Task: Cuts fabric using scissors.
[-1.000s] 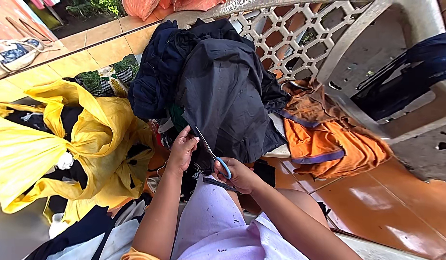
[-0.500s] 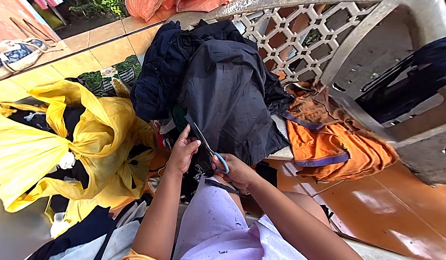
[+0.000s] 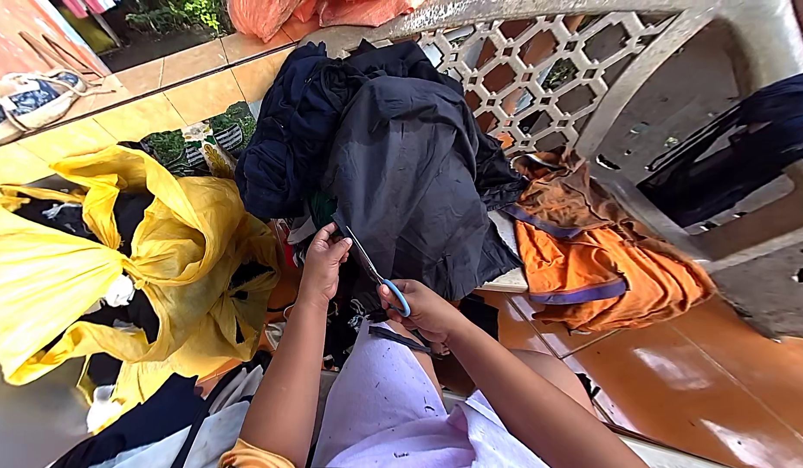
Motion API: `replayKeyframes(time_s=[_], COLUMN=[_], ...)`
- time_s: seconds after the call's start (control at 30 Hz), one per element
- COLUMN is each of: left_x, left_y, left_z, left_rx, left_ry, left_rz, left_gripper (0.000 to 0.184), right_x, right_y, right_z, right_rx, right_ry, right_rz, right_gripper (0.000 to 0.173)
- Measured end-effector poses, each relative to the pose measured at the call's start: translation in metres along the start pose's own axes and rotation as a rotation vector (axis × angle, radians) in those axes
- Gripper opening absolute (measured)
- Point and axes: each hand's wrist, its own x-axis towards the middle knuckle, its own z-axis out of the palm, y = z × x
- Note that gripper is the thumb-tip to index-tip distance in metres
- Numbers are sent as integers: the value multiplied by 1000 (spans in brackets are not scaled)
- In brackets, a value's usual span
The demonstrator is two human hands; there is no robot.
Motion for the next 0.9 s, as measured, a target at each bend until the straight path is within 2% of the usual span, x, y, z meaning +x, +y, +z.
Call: replayKeyframes(time_s=[0.17, 0.33, 0.9], left_x=[-3, -3, -1], left_y=[1, 2, 5], left_z=[-2, -2, -15], left_rx=[-19, -34, 5], left_ry=[-59, -73, -146], left_rz=[-32, -29, -50], left_gripper=[48, 52, 49], right_x=[8, 13, 26], right_y=[-7, -7, -21], right_z=[2, 3, -2], right_rx=[24, 26, -10], right_ry=[-3, -8, -63], right_rz=[25, -10, 36], right_gripper=[28, 27, 30])
